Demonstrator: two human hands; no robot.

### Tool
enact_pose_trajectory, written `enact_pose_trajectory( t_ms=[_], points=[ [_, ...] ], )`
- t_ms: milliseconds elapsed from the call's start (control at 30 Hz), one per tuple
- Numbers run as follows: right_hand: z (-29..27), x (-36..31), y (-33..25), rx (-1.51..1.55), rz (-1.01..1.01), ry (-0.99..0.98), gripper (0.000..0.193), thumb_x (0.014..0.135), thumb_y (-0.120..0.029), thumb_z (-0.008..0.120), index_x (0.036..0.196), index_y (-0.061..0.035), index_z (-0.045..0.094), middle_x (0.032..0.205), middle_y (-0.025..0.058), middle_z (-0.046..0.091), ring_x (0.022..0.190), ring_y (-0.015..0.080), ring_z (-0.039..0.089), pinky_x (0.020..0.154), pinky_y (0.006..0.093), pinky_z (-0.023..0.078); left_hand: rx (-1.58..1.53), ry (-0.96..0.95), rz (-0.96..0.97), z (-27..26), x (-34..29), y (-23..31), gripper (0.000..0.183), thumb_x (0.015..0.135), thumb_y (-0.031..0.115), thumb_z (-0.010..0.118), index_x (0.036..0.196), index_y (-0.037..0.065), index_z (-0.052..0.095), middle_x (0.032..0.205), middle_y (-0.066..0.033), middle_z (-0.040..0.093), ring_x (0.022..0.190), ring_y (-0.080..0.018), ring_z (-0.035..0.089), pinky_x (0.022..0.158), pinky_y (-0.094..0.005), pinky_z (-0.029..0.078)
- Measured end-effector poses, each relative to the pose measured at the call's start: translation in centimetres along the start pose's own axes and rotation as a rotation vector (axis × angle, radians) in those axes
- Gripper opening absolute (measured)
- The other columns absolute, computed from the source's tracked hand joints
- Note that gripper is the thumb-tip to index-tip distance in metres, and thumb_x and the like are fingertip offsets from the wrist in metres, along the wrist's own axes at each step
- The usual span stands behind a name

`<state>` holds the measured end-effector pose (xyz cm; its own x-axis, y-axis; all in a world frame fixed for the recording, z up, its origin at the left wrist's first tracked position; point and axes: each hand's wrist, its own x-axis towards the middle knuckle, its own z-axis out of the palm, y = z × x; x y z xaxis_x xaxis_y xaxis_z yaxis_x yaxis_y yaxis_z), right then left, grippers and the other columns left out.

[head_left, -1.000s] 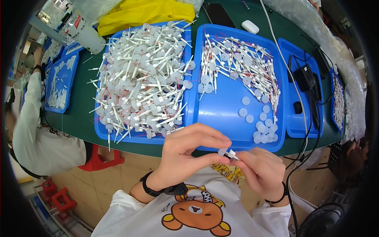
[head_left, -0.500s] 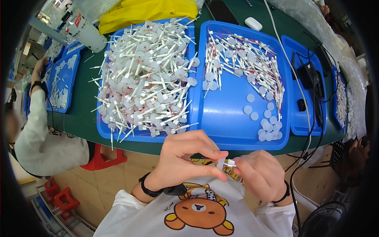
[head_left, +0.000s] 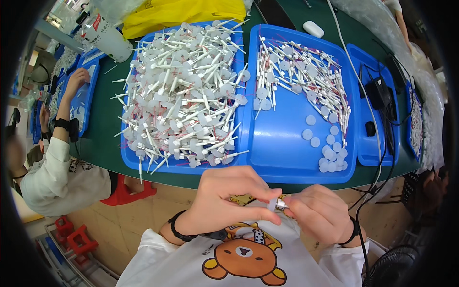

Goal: The person repeatedly picks small white plastic discs and rod-like components from blue trays, aligns them, and presses them together to form assembled units. The assembled units are placed back into the tray. The process is continuous and repetitive throughout the clip.

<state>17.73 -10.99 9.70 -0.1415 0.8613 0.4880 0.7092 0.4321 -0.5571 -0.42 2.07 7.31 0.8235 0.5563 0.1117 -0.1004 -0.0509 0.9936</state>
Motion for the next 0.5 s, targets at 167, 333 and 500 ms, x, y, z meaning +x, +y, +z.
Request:
enact_pose_trajectory(
  t_ms=[167, 333, 500],
  points=[
    [1.9, -1.7, -1.3, 0.227, 0.352, 0.007, 0.026, 0.078, 0.004, 0.077, 0.101, 0.0084, 0.066, 0.08, 0.0155, 0.067, 0.068, 0.0261, 0.065, 0.056, 0.0332, 0.05, 0.074, 0.062, 0.063, 0.4, -1.3, -1.2, 0.034, 0.069, 0.014, 0.09, 0.098, 0.002, 0.077, 0.085, -0.0069, 0.07, 0.071, -0.0143, 0.065, 0.061, -0.0256, 0.049],
    [1.7, 0.8, -0.8, 0.115, 0.49, 0.008, 0.029, 0.078, 0.0, 0.077, 0.105, 0.0028, 0.067, 0.092, 0.0144, 0.07, 0.079, 0.0299, 0.066, 0.069, 0.0367, 0.051, 0.485, 0.243, 0.133, -1.1, -2.1, 0.0, 0.03, 0.069, 0.009, 0.088, 0.096, 0.003, 0.076, 0.086, -0.0062, 0.069, 0.076, -0.0206, 0.063, 0.068, -0.0309, 0.05],
    [1.1, 0.2, -0.8, -0.018, 0.518, 0.133, 0.032, 0.076, 0.004, 0.074, 0.108, 0.0021, 0.066, 0.098, 0.0143, 0.07, 0.086, 0.0324, 0.066, 0.076, 0.0378, 0.05, 0.947, 0.673, 0.066, -4.9, -4.8, 0.1, 0.033, 0.065, -0.001, 0.083, 0.093, 0.005, 0.069, 0.092, -0.0057, 0.071, 0.088, -0.0257, 0.062, 0.081, -0.0372, 0.048]
  ],
)
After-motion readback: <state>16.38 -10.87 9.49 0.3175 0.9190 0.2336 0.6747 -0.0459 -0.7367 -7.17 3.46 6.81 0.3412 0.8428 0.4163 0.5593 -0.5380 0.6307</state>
